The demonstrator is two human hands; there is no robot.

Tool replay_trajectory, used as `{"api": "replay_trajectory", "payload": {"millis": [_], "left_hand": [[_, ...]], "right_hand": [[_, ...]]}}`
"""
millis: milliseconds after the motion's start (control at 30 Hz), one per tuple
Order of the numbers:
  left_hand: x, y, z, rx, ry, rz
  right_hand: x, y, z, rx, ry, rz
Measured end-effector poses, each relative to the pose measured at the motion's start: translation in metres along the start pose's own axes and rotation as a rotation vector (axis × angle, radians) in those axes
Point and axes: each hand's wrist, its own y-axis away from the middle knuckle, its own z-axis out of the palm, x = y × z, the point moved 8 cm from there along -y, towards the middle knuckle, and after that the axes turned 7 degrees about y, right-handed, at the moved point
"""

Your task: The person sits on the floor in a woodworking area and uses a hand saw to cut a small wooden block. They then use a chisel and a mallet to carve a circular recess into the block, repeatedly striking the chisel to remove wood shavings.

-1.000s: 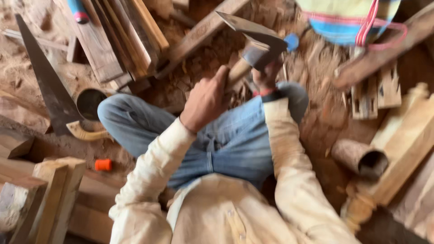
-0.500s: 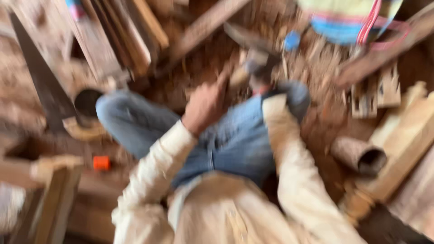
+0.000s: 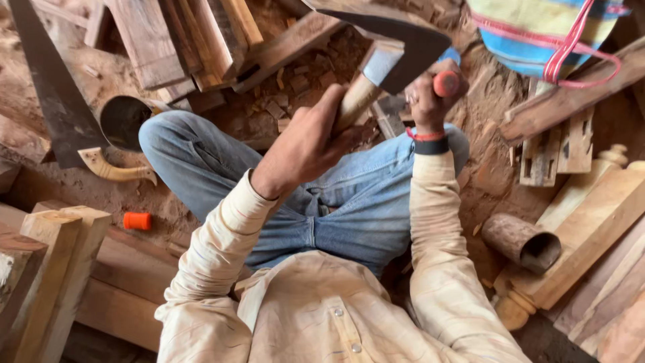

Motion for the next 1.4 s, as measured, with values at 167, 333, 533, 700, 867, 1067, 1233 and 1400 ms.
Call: {"api": "replay_trajectory", "payload": {"millis": [167,333,533,700,867,1067,1233,1400], "left_hand": [[0.016,0.006,0.001,0.011,-0.054,0.001],[0.018,0.002,0.024,-0.041,-0.225,-0.006],[-0.001,-0.02,0.035,0.02,-0.456,0.012],[0.029,-0.015,0.037,-0.032,-0.199,0.104],[0.027,-0.039,0.046,0.035,-0.314,0.115],[0.007,-0.041,0.032,0.08,-0.459,0.123],[0.04,-0.03,0.029,0.072,-0.146,0.211],[0.021,-0.039,0.04,0.089,-0.345,0.168]], "right_hand": [[0.0,0.015,0.003,0.078,0.379,-0.259],[0.026,0.03,0.005,0.084,0.541,-0.397],[0.022,0.023,0.007,0.066,0.513,-0.376],[0.016,0.019,0.011,0.058,0.5,-0.38],[0.025,0.016,0.008,0.068,0.478,-0.379],[0.026,0.016,0.006,0.083,0.474,-0.342],[0.024,0.017,0.01,0.061,0.468,-0.356],[0.026,0.013,0.015,0.042,0.455,-0.36]]}}
